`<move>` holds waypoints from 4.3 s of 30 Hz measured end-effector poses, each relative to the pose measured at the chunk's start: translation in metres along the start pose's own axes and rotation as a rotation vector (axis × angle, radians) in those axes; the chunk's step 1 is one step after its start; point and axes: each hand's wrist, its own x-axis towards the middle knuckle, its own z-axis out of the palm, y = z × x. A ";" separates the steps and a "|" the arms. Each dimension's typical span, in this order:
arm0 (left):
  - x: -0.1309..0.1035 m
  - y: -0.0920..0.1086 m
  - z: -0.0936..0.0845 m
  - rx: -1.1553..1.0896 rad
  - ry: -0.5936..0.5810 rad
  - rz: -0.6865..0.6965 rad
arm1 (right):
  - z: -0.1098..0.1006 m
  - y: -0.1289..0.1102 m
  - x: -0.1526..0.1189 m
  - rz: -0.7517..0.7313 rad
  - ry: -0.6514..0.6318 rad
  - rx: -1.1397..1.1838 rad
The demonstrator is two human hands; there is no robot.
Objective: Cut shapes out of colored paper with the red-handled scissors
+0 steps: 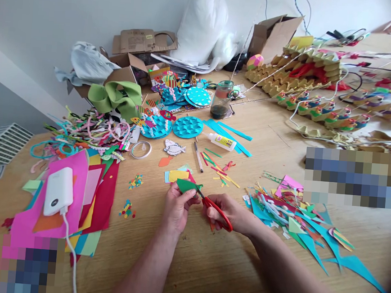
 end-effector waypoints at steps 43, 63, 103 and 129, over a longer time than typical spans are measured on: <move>0.001 0.002 -0.001 0.007 -0.037 -0.044 | -0.005 0.003 -0.004 0.037 -0.038 -0.043; 0.001 0.002 -0.001 -0.015 -0.024 -0.050 | -0.006 0.003 -0.003 0.041 -0.028 -0.058; 0.001 0.002 -0.001 -0.004 -0.022 -0.059 | -0.006 0.004 -0.003 0.090 -0.006 -0.068; 0.001 0.002 -0.002 -0.002 -0.023 -0.059 | -0.007 0.008 -0.002 0.080 -0.014 -0.060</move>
